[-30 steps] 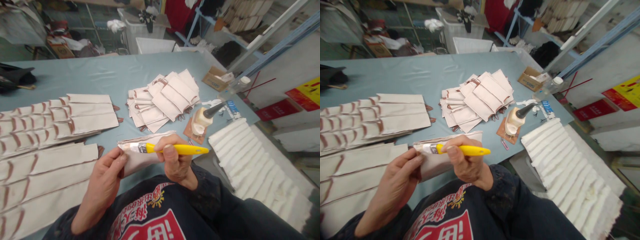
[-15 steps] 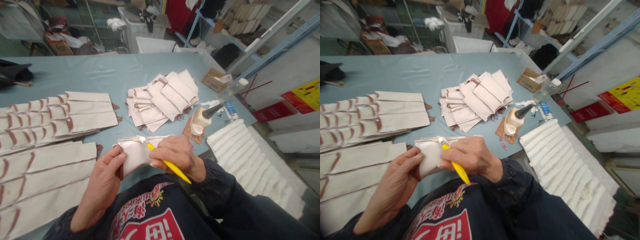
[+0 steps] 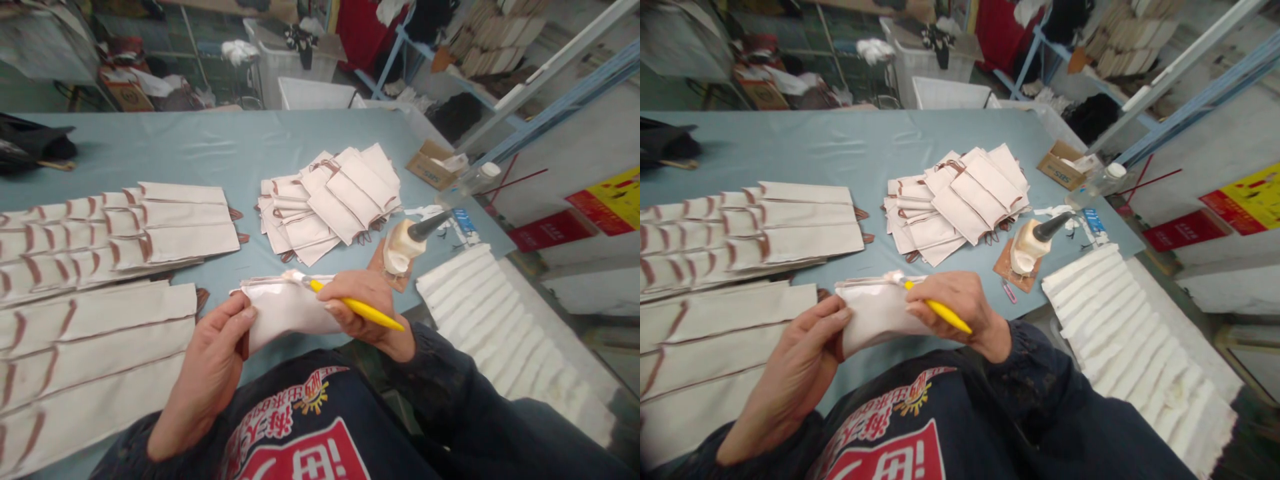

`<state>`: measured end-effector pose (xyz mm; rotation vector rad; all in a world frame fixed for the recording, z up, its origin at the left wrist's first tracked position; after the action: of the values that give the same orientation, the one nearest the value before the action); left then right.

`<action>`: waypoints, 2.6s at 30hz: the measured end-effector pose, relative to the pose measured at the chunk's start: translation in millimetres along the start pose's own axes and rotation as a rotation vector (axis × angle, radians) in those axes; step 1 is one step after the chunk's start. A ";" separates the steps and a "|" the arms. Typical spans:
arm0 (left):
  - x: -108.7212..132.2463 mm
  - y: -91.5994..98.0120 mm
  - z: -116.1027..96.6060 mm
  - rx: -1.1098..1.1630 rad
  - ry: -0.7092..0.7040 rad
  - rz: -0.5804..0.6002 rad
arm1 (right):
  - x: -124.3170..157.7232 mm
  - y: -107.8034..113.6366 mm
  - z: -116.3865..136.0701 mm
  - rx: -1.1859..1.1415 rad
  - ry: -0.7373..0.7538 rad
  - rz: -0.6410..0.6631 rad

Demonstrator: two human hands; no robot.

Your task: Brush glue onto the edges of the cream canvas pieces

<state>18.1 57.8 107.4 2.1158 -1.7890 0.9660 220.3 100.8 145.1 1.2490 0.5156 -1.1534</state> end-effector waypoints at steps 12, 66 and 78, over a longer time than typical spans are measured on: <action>9.3 3.2 -5.6 -0.632 -0.446 0.164 | 27.6 -23.6 -34.1 0.009 -0.340 -0.019; -1.5 4.7 0.4 -0.290 0.061 0.242 | -21.2 -7.4 -16.3 -0.459 -0.379 -0.254; 2.2 0.3 -3.2 -0.233 0.113 0.358 | -24.8 -7.2 -4.8 -0.479 -0.405 -0.159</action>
<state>16.8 57.8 111.1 1.6055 -2.1466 0.8802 205.5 115.5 161.0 0.5520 0.5487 -1.2818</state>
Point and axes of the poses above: each hand's wrist, its own x-axis away from the middle knuckle, its own y-axis out of the back of the hand, z = x × y, the point moved 3 cm from there along -x, towards the middle knuckle, and after that the axes turned 8 degrees about y, right-handed, at the moved point
